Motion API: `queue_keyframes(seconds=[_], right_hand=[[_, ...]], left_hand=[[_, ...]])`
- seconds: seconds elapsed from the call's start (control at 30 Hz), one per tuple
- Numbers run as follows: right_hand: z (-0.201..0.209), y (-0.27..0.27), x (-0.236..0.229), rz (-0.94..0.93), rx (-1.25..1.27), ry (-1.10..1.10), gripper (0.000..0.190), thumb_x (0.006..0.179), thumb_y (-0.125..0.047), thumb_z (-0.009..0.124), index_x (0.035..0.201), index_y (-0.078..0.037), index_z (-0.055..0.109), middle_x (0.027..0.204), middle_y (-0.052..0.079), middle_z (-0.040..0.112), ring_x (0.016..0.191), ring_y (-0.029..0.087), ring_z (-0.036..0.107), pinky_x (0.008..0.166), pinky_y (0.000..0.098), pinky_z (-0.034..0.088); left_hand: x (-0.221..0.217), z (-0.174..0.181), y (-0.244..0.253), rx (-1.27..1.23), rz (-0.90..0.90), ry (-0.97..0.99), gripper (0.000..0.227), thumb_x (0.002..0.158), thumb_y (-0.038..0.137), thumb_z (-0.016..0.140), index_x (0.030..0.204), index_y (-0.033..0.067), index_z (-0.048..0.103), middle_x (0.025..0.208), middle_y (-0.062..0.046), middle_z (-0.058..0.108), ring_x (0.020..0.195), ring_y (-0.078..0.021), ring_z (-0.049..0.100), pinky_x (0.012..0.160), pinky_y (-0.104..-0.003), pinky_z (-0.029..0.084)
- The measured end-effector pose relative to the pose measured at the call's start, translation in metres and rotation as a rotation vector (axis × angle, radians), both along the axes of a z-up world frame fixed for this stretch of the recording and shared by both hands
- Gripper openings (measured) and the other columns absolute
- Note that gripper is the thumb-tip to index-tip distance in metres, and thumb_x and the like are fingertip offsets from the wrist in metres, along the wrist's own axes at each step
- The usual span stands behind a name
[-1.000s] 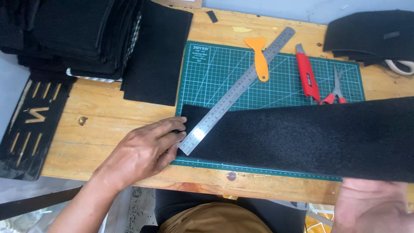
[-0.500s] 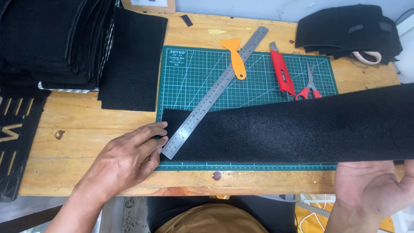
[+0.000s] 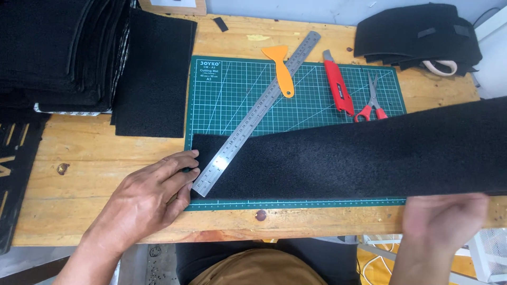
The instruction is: The person measures a piece of black fabric on a green cutting mat using a metal ruler and a red utility knife. They then use red scissors to cut the fabric along the marked line and place the cut piece aside.
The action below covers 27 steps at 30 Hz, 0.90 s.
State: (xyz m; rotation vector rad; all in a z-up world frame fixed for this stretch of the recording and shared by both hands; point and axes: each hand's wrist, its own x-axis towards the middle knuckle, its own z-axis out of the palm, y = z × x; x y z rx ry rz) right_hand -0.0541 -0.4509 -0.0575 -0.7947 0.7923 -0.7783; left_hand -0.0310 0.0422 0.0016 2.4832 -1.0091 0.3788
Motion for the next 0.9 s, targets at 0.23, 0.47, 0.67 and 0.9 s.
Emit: queue_keyframes(seconds=[0.23, 0.47, 0.67, 0.9], right_hand=[[0.028, 0.085, -0.063, 0.309, -1.544, -0.297, 0.021, 0.103, -0.038, 0.057, 0.101, -0.017, 0.063, 0.102, 0.003, 0.060, 0.100, 0.024, 0.061, 0.093, 0.0412, 0.049], [0.085, 0.116, -0.015, 0.644, -2.149, 0.069, 0.030, 0.100, -0.013, 0.058, 0.126, -0.004, 0.071, 0.137, 0.017, 0.067, 0.136, 0.038, 0.061, 0.121, 0.0541, 0.040], [0.050, 0.090, -0.018, 0.749, -2.039, 0.307, 0.037, 0.102, -0.026, 0.057, 0.132, -0.008, 0.070, 0.144, 0.012, 0.063, 0.142, 0.033, 0.054, 0.117, 0.0509, 0.042], [0.038, 0.076, -0.020, 0.749, -1.932, 0.331, 0.038, 0.101, -0.024, 0.060, 0.134, -0.008, 0.068, 0.147, 0.013, 0.060, 0.142, 0.034, 0.052, 0.116, 0.0479, 0.040]], left_hand=[[0.000, 0.000, -0.001, 0.016, -0.008, -0.022, 0.019, 0.096, 0.009, 0.059, 0.110, 0.0021, 0.069, 0.124, -0.012, 0.067, 0.132, -0.0279, 0.063, 0.100, -0.038, 0.056], [0.000, 0.001, -0.002, 0.010, -0.021, -0.035, 0.021, 0.097, 0.010, 0.059, 0.112, -0.0006, 0.069, 0.122, -0.014, 0.067, 0.130, -0.0302, 0.063, 0.103, -0.040, 0.055], [0.000, 0.000, -0.002, 0.025, 0.004, -0.019, 0.019, 0.096, 0.010, 0.059, 0.109, 0.0013, 0.069, 0.125, -0.012, 0.067, 0.132, -0.0272, 0.062, 0.102, -0.039, 0.055], [0.000, -0.002, -0.003, 0.005, -0.012, -0.003, 0.019, 0.095, 0.009, 0.059, 0.109, -0.0002, 0.068, 0.125, -0.015, 0.067, 0.131, -0.0306, 0.063, 0.107, -0.041, 0.053]])
